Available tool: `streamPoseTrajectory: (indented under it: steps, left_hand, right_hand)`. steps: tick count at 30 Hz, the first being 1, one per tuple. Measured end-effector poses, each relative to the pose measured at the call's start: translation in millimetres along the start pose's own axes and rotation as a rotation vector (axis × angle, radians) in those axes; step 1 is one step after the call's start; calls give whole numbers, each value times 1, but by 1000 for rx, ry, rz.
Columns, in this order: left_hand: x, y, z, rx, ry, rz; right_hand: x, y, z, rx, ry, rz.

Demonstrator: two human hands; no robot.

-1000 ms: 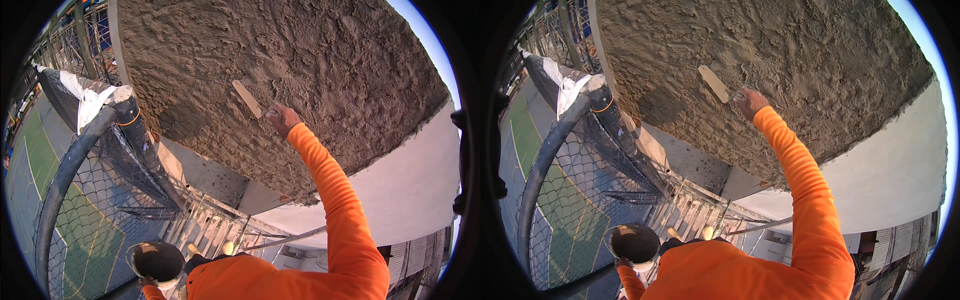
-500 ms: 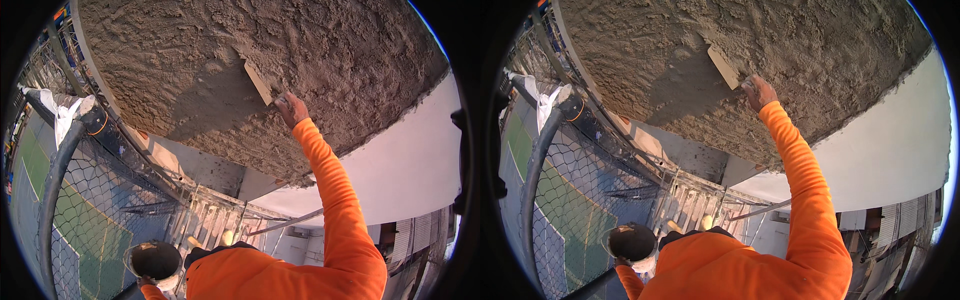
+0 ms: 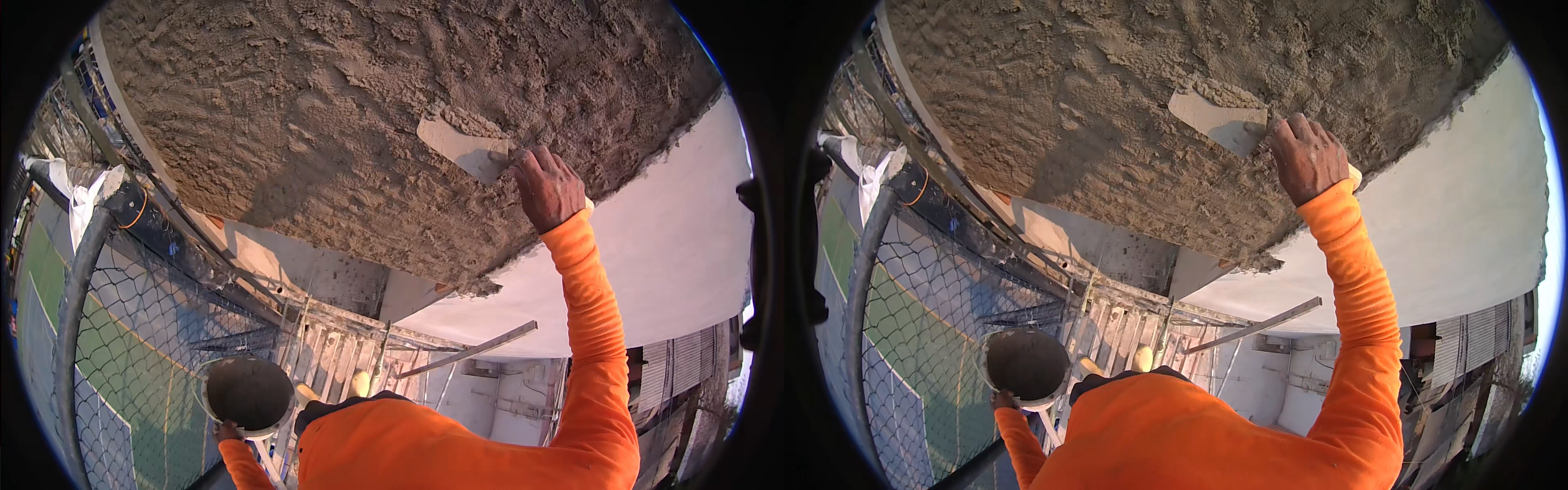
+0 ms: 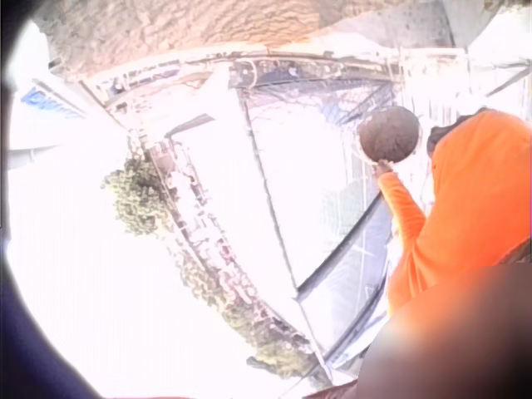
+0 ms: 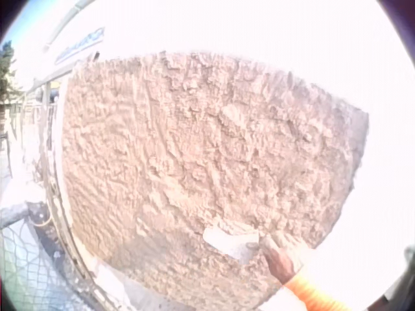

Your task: The person scoops wet cement from a bucket with a trowel and applies it to a vertical wall surface. The person then uses a long wooden straightedge to level and smooth the applied cement.

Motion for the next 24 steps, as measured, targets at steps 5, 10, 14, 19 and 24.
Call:
streamPoseTrajectory:
  steps: [5, 10, 14, 19, 24]
  left_hand:
    - [51, 39, 10, 55, -49, 24]
    - [91, 81, 37, 34, -166, -125]
    - [133, 126, 76, 256, -305, -36]
    - [188, 168, 101, 397, -538, 16]
    - [213, 218, 152, 502, -734, -102]
  right_hand:
    - [-43, -68, 17, -277, -136, -539]
    - [76, -61, -25, 121, -440, -1738]
    - [68, 17, 38, 358, 387, -1507]
    - [125, -141, 119, 75, -452, -1309]
    - [214, -318, 203, -282, -1049, -440]
Point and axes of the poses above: each hand's wrist, its own z-axis away from the middle knuckle, its own x-axis out of the palm, y = z × x, the point moved 10 cm from there along -z, towards the middle knuckle, and after that the axes turned 10 degrees about -y, right-handed, at the moved point
